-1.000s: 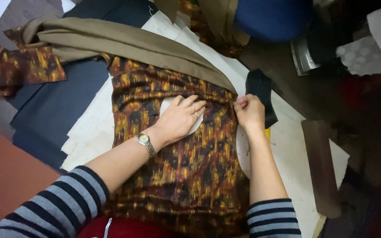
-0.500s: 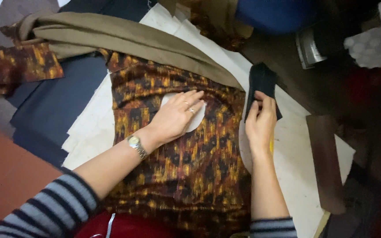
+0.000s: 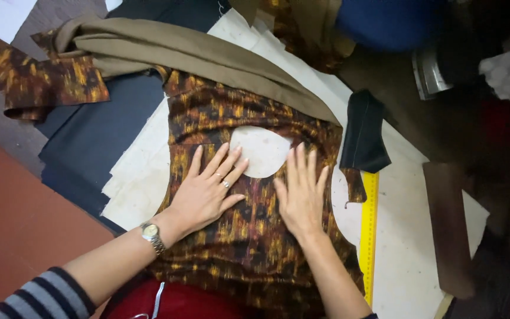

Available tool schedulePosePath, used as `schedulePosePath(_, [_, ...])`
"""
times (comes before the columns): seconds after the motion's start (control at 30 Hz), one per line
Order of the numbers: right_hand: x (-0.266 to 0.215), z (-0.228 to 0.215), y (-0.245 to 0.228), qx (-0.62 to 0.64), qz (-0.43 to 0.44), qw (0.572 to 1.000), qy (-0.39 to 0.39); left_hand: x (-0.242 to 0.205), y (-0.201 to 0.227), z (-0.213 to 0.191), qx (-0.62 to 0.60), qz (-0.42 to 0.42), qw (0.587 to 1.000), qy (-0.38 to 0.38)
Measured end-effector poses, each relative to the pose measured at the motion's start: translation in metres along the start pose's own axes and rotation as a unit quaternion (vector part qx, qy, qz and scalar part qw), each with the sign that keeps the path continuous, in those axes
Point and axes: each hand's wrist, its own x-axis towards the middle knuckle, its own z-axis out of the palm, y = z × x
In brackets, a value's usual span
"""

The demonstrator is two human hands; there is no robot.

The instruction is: Measuring and marking fabric patterns with chalk and a ruler, then arranging fabric pieces for garment assembly.

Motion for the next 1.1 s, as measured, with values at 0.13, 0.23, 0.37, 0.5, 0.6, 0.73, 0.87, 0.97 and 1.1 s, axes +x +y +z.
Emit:
schedulePosePath(0.13, [-0.003,0.013,0.015,-0.031,-0.001,0.999,-0.018,-0.011,-0.015,0.013,0.016,-0.031,0.998,-0.061])
schedulePosePath(0.23, [-0.006,0.012,0.019,-0.034,0.001,0.999,-0.001,-0.018,-0.019,0.01,0.016,-0.065,0.997,-0.039])
schedulePosePath(0.37, [-0.012,0.014,0.004,-0.032,-0.01,0.999,-0.038,-0.023,-0.023,0.009,0.006,-0.094,0.995,-0.019])
schedulePosePath(0.5, [-0.011,0.012,0.009,-0.039,0.008,0.998,-0.038,-0.026,-0.029,0.007,-0.013,-0.148,0.988,-0.034])
schedulePosePath(0.6, [-0.017,0.009,0.0,-0.022,-0.01,0.999,-0.03,-0.02,-0.028,0.004,-0.024,-0.16,0.985,-0.065])
schedulePosePath(0.73, [-0.024,0.019,-0.003,-0.015,-0.088,0.996,-0.011,-0.001,-0.036,0.011,-0.046,-0.101,0.994,-0.008])
schedulePosePath(0.87, [-0.013,0.012,0.001,0.025,-0.01,1.0,-0.011,0.02,-0.062,0.027,-0.052,-0.148,0.983,0.091])
schedulePosePath(0.97, [-0.002,0.006,0.01,0.047,0.022,0.999,0.013,0.033,-0.07,0.034,-0.046,-0.169,0.98,0.094])
schedulePosePath(1.1, [0.006,0.017,0.025,0.031,-0.019,0.998,0.044,0.04,-0.07,0.035,-0.056,-0.153,0.982,0.096])
